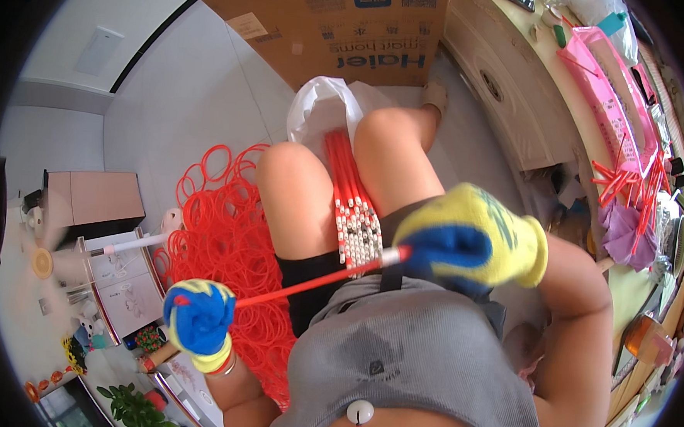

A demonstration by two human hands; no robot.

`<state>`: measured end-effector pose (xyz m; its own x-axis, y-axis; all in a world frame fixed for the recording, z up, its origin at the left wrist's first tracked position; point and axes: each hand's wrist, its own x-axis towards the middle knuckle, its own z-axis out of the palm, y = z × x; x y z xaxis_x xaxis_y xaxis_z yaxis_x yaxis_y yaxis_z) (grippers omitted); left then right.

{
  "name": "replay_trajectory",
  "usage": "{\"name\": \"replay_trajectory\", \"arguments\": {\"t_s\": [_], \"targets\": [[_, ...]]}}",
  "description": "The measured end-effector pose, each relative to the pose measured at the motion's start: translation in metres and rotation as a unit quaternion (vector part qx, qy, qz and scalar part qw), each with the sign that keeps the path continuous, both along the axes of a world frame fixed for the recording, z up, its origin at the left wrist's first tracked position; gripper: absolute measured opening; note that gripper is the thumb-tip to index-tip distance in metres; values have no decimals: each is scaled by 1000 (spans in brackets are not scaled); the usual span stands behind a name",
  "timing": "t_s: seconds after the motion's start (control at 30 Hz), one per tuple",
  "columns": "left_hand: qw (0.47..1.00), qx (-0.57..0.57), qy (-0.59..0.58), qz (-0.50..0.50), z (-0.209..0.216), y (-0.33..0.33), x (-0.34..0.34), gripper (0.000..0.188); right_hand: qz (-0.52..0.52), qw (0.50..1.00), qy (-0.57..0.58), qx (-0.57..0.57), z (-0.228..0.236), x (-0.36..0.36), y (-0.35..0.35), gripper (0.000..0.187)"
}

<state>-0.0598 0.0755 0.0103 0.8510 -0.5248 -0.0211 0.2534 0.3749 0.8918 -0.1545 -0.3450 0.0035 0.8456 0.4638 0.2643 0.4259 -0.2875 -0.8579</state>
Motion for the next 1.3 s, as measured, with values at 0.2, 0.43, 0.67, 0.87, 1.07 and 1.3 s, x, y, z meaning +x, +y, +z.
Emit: {"name": "replay_trajectory", "arguments": {"t_s": [0.2, 0.43, 0.67, 0.87, 1.07, 1.3], "targets": [[983, -26, -177, 50, -1, -24, -4, 28, 87, 994, -54, 30, 54, 16, 23, 31], [976, -97, -194, -3, 7, -37, 4, 42, 156, 962, -225, 15, 122, 5, 35, 25], [973, -137, -183, -22, 13, -52, 4, 45, 147, 964, -224, -1, 120, -5, 29, 23], [969, -128, -198, -69, 13, -75, 3, 45, 136, 971, -195, -13, 110, -20, 12, 27], [979, -146, -138, -22, -5, -84, -3, 43, 94, 990, -102, -29, 78, -7, -9, 34], [976, 53, -167, -131, -36, -109, -1, 35, -269, 910, -16, 316, 17, -105, -94, 30]]}}
